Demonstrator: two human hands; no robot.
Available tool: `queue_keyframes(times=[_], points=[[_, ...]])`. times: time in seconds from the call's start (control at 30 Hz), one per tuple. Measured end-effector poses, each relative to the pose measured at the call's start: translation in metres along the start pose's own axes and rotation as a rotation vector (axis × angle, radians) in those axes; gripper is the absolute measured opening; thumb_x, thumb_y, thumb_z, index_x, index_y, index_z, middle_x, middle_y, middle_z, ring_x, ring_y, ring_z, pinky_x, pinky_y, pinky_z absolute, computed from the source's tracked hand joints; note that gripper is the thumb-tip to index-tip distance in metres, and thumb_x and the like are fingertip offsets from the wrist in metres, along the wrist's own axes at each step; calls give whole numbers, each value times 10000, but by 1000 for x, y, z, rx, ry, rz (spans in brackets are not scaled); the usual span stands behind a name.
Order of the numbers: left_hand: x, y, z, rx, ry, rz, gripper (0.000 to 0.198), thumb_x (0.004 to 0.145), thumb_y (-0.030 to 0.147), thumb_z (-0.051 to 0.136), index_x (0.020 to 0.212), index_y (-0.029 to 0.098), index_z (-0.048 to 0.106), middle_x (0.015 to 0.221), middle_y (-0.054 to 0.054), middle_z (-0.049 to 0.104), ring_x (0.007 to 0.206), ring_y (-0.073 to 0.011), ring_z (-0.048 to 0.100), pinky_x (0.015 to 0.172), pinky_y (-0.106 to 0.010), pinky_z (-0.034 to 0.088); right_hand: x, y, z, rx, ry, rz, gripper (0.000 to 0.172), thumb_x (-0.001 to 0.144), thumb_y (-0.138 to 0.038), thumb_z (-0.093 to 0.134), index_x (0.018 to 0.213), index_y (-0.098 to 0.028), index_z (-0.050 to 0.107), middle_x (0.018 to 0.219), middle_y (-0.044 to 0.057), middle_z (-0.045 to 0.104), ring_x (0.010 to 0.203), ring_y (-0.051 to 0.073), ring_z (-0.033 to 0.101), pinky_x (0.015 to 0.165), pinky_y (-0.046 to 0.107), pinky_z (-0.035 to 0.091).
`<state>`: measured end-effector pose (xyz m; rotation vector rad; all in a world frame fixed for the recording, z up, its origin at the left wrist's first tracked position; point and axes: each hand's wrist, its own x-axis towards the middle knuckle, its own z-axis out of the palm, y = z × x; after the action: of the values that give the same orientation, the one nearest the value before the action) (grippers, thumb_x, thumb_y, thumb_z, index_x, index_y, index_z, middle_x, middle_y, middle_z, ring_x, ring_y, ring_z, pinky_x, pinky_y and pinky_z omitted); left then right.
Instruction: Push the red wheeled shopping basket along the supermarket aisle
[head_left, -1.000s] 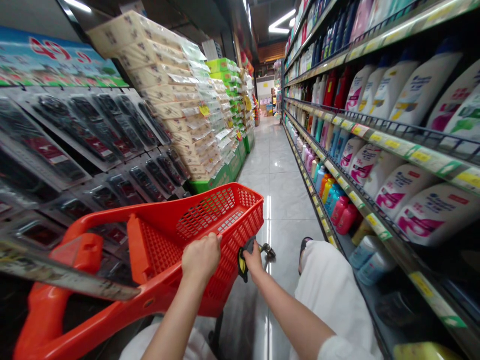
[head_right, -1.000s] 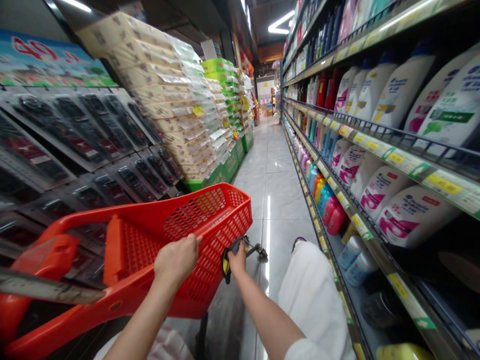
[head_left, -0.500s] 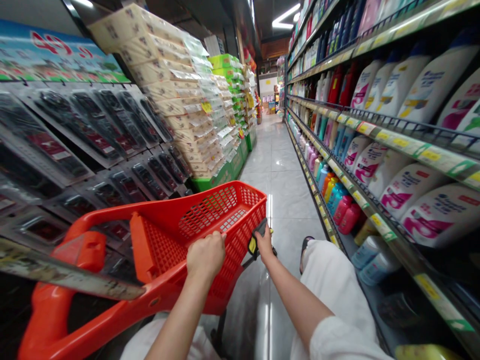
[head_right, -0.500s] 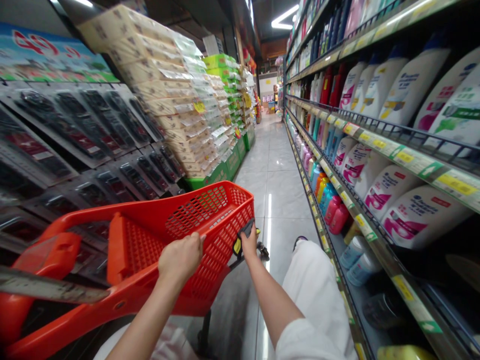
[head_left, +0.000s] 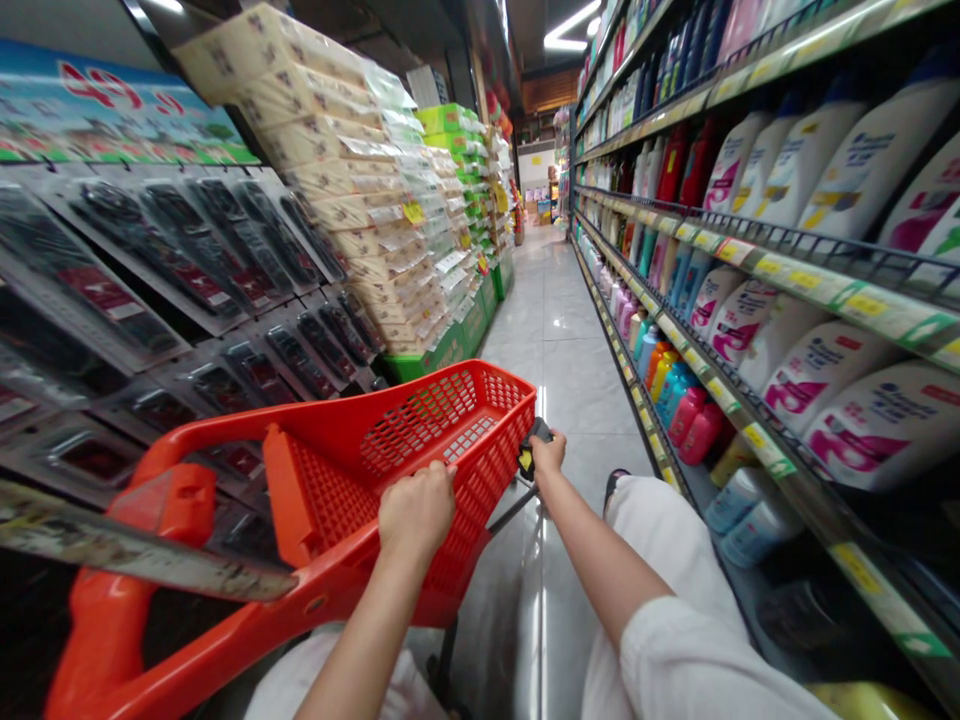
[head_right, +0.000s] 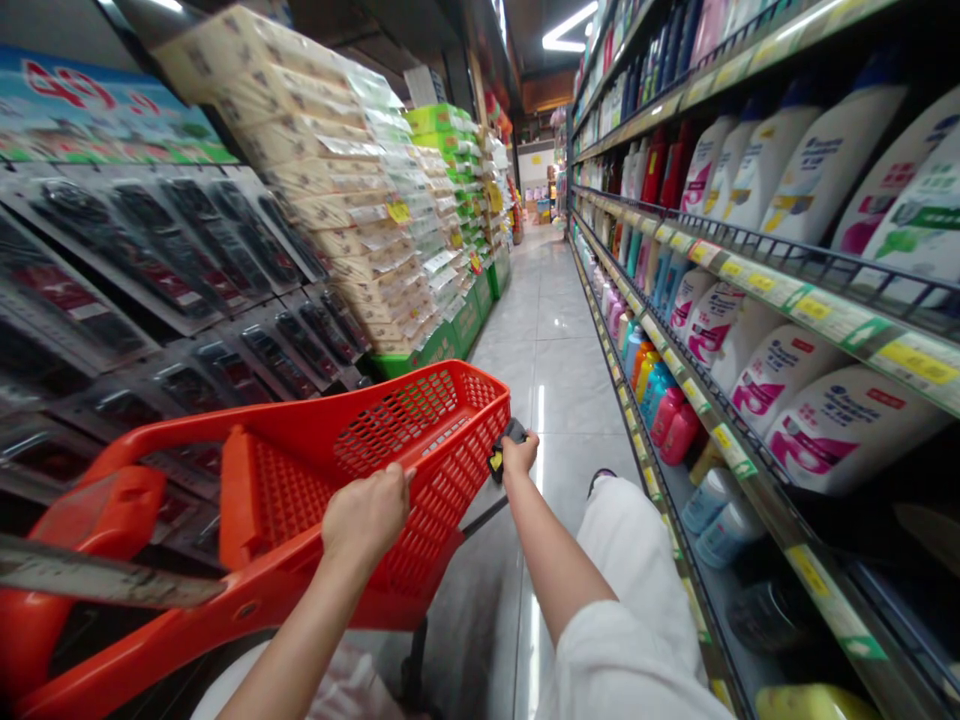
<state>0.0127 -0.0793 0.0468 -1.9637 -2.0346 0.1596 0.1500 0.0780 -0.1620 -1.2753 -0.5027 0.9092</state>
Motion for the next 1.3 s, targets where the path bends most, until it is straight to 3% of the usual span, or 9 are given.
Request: queue_keyframes(times=[0.17, 0.3, 0.43, 0.5, 0.7, 0.9, 0.97, 1.17, 1.3], points=[[3, -1, -1, -15, -10, -7, 499, 943, 282, 177, 899, 94, 637, 782, -193, 690, 747, -343, 688, 615, -406, 497, 1, -30, 13, 9, -16, -74, 432, 604, -184, 543, 1032, -149, 598, 979, 58, 663, 908, 195, 616, 791, 280, 494], [4, -1, -1, -36, -15, -10, 504, 939, 289, 180, 915, 91, 643, 796, -199, 694, 753, -351, 686, 611, -412, 494, -44, -43, 12, -81, -122, -306, 479, 649, -182, 519, 1120, -182, 601, 1121, 66, 607, 1039, 210, 563, 957, 345, 430], [5, -2, -1, -40, -24, -19, 510, 939, 300, 185, 925, 88, 648, 811, -206, 698, 761, -353, 686, 607, -407, 492, -85, -38, -2, -233, -351, -491, 467, 670, -146, 522, 1113, -248, 629, 1102, 45, 583, 1043, 211, 546, 966, 343, 416], [5, -3, -1, -30, -20, -21, 505, 940, 298, 185, 922, 93, 647, 807, -196, 701, 760, -349, 689, 613, -408, 497, -81, -36, -7, -250, -397, -471, 427, 662, -138, 523, 1059, -245, 636, 1058, 34, 594, 1002, 205, 560, 933, 329, 431], [10, -2, -1, -32, -15, -34, 485, 940, 306, 213, 920, 94, 649, 799, -188, 702, 775, -343, 694, 639, -420, 511, -40, -51, 7, -300, -179, -220, 501, 635, -189, 587, 1131, -154, 525, 1045, 89, 607, 941, 233, 575, 871, 348, 446], [17, -3, 4, -51, 14, -19, 506, 941, 297, 198, 916, 75, 651, 776, -199, 699, 763, -354, 692, 620, -428, 510, -115, -37, 11, -272, -393, -465, 379, 723, -209, 548, 1102, -218, 565, 1071, 61, 602, 1012, 217, 557, 908, 329, 420], [18, -5, 4, -56, 11, -21, 499, 941, 298, 204, 928, 69, 647, 777, -202, 698, 761, -350, 693, 625, -424, 510, -123, -33, 7, -279, -485, -485, 359, 713, -184, 542, 1065, -232, 590, 1048, 48, 609, 1001, 214, 559, 909, 330, 420], [15, -5, 4, -66, -18, -61, 488, 934, 285, 221, 941, 74, 661, 799, -203, 702, 789, -345, 694, 645, -418, 509, -85, -53, 16, -256, -206, -348, 399, 750, -231, 521, 1146, -225, 572, 1098, 62, 591, 1010, 217, 539, 911, 338, 421], [15, -5, 4, -77, -12, -55, 508, 937, 289, 210, 943, 68, 668, 805, -209, 700, 800, -345, 694, 656, -419, 511, -116, -48, 19, -373, -273, -419, 421, 784, -237, 514, 1202, -244, 567, 1134, 93, 549, 1019, 242, 544, 901, 366, 423]])
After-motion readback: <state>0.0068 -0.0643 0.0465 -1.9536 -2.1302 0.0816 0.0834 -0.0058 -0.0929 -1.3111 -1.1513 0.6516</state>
